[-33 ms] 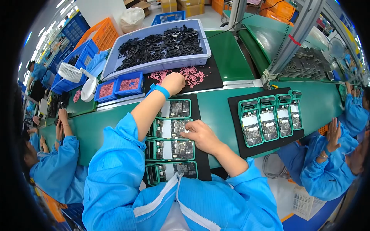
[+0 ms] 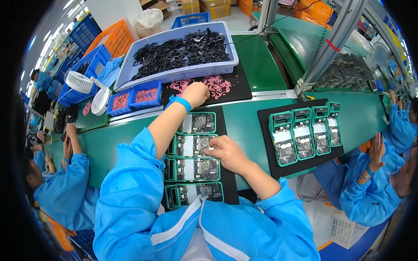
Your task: The person assembles electronic components onto printed circuit boards by hand, taking components from plastic trays and component bins and placing them onto the boards on a conveyor belt.
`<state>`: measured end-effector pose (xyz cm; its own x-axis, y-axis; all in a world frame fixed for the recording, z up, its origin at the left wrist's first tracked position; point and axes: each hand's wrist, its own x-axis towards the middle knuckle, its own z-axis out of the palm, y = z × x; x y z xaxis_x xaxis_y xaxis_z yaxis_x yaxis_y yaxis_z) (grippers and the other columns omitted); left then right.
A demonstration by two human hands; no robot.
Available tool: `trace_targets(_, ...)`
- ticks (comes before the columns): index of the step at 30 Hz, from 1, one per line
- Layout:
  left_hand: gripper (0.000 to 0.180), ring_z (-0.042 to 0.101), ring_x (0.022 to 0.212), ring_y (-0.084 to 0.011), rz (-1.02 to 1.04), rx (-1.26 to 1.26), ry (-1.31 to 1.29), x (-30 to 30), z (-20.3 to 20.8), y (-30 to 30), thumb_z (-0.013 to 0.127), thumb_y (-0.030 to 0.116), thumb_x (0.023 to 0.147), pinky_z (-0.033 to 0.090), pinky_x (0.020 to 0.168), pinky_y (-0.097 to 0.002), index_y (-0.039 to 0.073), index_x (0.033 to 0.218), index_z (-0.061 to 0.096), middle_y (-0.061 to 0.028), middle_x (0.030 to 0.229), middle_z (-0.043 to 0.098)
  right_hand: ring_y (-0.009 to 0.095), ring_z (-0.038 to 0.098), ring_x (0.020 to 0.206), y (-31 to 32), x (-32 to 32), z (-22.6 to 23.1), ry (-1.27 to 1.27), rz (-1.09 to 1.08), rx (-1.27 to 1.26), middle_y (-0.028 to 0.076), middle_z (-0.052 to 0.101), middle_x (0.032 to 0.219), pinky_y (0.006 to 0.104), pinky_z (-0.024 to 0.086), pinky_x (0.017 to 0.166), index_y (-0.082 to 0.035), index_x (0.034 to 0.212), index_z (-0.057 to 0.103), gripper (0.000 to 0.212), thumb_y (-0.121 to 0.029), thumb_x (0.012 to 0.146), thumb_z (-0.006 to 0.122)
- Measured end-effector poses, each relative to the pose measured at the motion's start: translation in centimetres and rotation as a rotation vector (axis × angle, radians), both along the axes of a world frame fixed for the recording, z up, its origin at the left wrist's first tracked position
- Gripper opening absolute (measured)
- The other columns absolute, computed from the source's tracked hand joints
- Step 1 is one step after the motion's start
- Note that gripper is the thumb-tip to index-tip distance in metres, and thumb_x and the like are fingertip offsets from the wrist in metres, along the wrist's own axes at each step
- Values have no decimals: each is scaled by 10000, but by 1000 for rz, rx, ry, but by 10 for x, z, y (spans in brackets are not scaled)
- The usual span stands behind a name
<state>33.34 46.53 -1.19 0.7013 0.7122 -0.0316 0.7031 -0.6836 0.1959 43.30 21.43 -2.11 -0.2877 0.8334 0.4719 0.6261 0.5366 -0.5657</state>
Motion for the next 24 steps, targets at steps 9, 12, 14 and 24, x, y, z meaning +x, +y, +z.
trace_targets(9,88,653,799,-324,-14,-91,-155,-18,10,-2,695,138,728,513,753,-409,71,783,708,-152,814,680,295,648,823,41,10,29,273,-202,-220,139,655,899,358,517,726,-45,972,677,185,-16,825,568)
trace_targets(12,95,649,817,-329,9,-42,-149,-20,3,-1,698,150,723,510,757,-420,66,767,699,-154,815,678,295,651,821,78,11,21,306,-385,-217,147,661,853,375,515,718,-41,933,673,146,-97,814,610)
trace_targets(14,96,651,820,-327,4,-40,-111,-21,6,1,693,146,717,512,764,-418,64,767,702,-158,819,680,301,647,811,107,15,15,221,-447,-196,149,659,829,383,512,716,-34,874,664,109,-86,791,617)
trace_targets(24,148,649,824,-350,28,-48,-43,-24,8,3,710,181,688,518,782,-424,51,759,719,-190,825,673,326,633,853,177,1,4,-274,-469,-198,150,637,871,440,513,747,-61,780,664,69,-120,745,652)
